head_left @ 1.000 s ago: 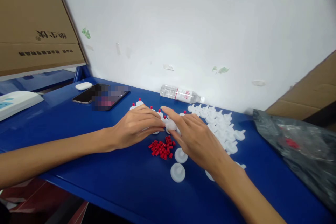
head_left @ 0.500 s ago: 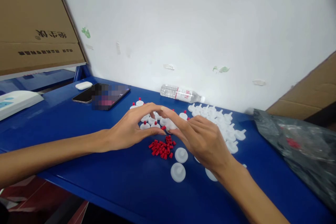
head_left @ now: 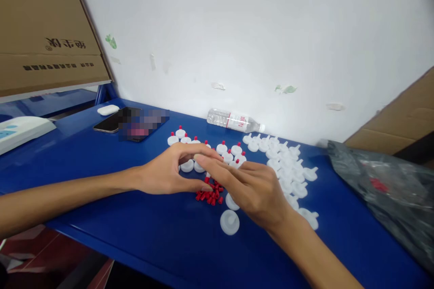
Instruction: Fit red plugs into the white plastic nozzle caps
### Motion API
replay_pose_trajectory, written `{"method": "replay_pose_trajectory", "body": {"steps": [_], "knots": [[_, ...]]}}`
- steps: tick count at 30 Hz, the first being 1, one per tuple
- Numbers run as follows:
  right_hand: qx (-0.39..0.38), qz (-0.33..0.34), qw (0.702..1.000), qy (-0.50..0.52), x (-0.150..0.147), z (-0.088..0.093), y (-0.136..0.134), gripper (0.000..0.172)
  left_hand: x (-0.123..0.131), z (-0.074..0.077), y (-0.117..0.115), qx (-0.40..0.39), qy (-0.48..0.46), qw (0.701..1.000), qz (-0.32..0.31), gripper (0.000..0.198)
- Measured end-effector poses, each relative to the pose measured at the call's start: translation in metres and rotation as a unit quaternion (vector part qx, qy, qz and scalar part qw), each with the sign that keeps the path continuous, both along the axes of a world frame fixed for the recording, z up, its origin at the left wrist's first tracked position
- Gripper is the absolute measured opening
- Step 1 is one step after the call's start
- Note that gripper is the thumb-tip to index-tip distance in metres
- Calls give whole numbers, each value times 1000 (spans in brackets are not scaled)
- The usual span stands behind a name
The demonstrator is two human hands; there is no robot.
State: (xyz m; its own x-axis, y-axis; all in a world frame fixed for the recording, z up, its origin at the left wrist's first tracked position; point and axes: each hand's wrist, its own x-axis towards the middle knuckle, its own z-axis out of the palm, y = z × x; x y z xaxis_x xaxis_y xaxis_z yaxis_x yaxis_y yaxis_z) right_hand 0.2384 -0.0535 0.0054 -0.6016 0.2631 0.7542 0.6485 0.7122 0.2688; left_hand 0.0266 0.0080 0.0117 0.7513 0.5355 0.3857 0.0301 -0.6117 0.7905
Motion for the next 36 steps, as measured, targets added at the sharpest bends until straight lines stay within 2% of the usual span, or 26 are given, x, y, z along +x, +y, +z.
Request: {"method": "replay_pose_trajectory", "body": {"steps": [3, 7, 14, 18, 21, 24, 26, 29, 32, 36], "knots": [[-1, -4, 1000, 2, -2, 0, -1, 36, 0, -1, 0, -16, -8, 1000, 2, 45], [14, -20, 1000, 2, -4, -1, -2, 29, -2, -2, 2, -36, -6, 999, -5, 44], [16, -16, 999, -26, -4, -4, -1, 22, -2, -1, 3, -2, 3, 1000, -4, 38], [5, -15, 1000, -13, -3, -3, -3, 25, -4, -6, 3, 58, -7, 998, 23, 44], [2, -38, 999, -17, 1, 0, -2, 20, -8, -12, 4, 176, 11, 984, 32, 60], [0, -93, 996, -3, 11, 2, 3, 11, -11, -16, 8, 297, 37, 953, 46, 63], [-12, -151, 988, 31, 20, 4, 8, 9, -11, -17, 11, 345, 63, 936, 37, 53], [-68, -259, 961, 65, 33, 5, 15, 18, -9, -16, 13, 379, 109, 919, -11, 38], [-136, -358, 922, 48, 44, 5, 20, 20, -7, -16, 12, 393, 133, 910, -30, 35], [-214, -425, 879, 4, 54, 2, 23, 19, -7, -20, 14, 407, 166, 898, -25, 31]]}}
